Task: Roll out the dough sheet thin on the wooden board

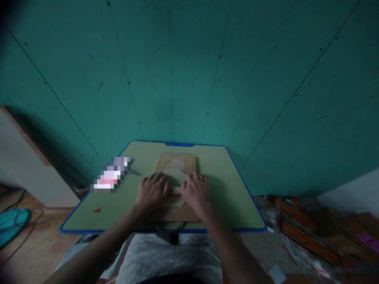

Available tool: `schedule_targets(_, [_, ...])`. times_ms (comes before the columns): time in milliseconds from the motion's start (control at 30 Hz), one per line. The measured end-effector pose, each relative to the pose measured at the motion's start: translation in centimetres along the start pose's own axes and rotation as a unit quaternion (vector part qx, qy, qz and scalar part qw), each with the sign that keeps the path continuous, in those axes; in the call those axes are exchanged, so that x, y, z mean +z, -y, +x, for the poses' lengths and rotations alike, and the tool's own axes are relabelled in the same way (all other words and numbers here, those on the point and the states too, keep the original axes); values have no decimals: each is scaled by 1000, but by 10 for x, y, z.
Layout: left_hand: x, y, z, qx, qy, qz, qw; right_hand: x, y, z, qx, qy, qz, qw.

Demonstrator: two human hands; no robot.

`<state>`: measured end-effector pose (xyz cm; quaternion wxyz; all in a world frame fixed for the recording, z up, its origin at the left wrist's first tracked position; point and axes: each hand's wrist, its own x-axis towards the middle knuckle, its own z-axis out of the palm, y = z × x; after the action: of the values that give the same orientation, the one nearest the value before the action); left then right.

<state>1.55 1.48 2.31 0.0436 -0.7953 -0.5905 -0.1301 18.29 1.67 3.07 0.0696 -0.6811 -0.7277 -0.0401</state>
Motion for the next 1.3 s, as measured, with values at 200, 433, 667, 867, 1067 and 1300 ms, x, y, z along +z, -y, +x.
schedule_targets(200, [1, -2, 25, -17, 38, 2, 999, 2, 3, 24, -14, 1, 17, 1000])
schedule_targets(433, [10, 9, 57, -14, 44, -4, 999, 3, 0, 59, -10, -6, 49, 999])
schedule_targets(667, [11, 16, 83, 19, 60, -9, 998, 6, -4, 87, -21, -10, 42, 999])
schedule_targets(867, [15, 20, 105, 8, 52, -4, 999, 12, -6, 109, -11, 3, 26, 1000])
schedule_targets(1067, [18, 22, 118, 6, 54, -5, 998, 18, -7, 121, 3, -6, 19, 1000])
schedule_targets(1300, [23, 27, 130, -2, 64, -10, 998, 24, -9, 132, 13, 0, 25, 1000])
